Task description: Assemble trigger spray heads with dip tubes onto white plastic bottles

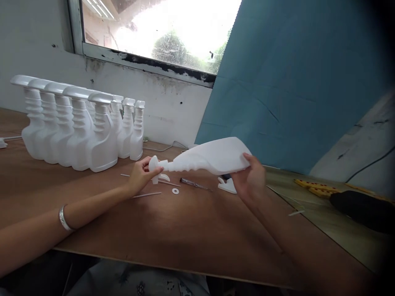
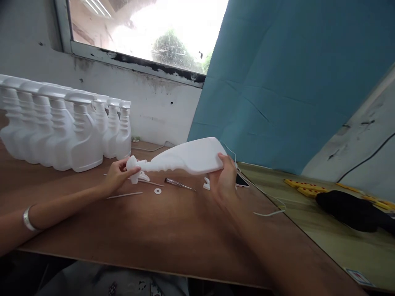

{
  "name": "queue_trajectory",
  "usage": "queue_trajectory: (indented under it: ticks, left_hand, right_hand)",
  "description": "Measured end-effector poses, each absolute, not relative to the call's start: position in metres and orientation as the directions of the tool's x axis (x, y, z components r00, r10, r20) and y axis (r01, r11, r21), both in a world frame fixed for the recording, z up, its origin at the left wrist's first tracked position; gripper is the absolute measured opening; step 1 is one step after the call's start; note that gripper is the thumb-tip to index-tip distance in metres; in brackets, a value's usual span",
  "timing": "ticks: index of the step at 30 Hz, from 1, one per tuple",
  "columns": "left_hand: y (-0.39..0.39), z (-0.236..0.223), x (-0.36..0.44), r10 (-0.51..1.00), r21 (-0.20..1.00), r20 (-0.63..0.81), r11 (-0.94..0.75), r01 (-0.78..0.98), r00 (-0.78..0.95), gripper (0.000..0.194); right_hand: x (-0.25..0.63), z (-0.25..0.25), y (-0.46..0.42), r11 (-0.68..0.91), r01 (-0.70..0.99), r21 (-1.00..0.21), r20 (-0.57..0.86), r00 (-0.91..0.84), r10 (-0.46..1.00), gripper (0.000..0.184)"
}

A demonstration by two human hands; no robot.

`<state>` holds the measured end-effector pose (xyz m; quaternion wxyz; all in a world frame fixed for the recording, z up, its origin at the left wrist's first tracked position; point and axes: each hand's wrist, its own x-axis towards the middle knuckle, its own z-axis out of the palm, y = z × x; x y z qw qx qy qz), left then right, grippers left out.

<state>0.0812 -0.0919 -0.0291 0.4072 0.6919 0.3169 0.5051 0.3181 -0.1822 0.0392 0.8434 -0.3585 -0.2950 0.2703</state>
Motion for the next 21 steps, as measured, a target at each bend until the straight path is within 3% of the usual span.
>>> queue_trajectory:
  ticks: [4, 8, 11, 16, 21]
  left_hand:
    - [-0.085, -0.027, 0.080, 0.912, 0.947, 0.320, -0.312, -0.072, 0.255, 0.038]
    - [-0.078, -0.035, 0.082, 0.932, 0.975, 0.213, -0.181, -0.131, 0.292, 0.040]
    - [-0.073, -0.040, 0.084, 0.933, 0.983, 0.127, -0.073, -0.168, 0.337, 0.038]
    - [-0.072, -0.041, 0.086, 0.931, 0.983, 0.025, 0.043, -0.178, 0.364, 0.040]
    - [-0.072, -0.041, 0.086, 0.931, 0.987, -0.023, 0.081, -0.142, 0.365, 0.042]
  right_hand:
    - [0.319, 0.012, -0.186, 0.592, -0.159, -0.790, 0.384, 0.625, 0.680, 0.021]
    - [0.322, -0.013, -0.179, 0.682, 0.036, -0.731, 0.582, 0.555, 0.594, 0.022]
    - [0.327, -0.025, -0.175, 0.692, 0.126, -0.711, 0.647, 0.503, 0.573, 0.030]
    - [0.328, -0.034, -0.176, 0.642, 0.208, -0.738, 0.654, 0.454, 0.605, 0.049]
    - [0.328, -0.041, -0.173, 0.609, 0.169, -0.775, 0.615, 0.425, 0.664, 0.049]
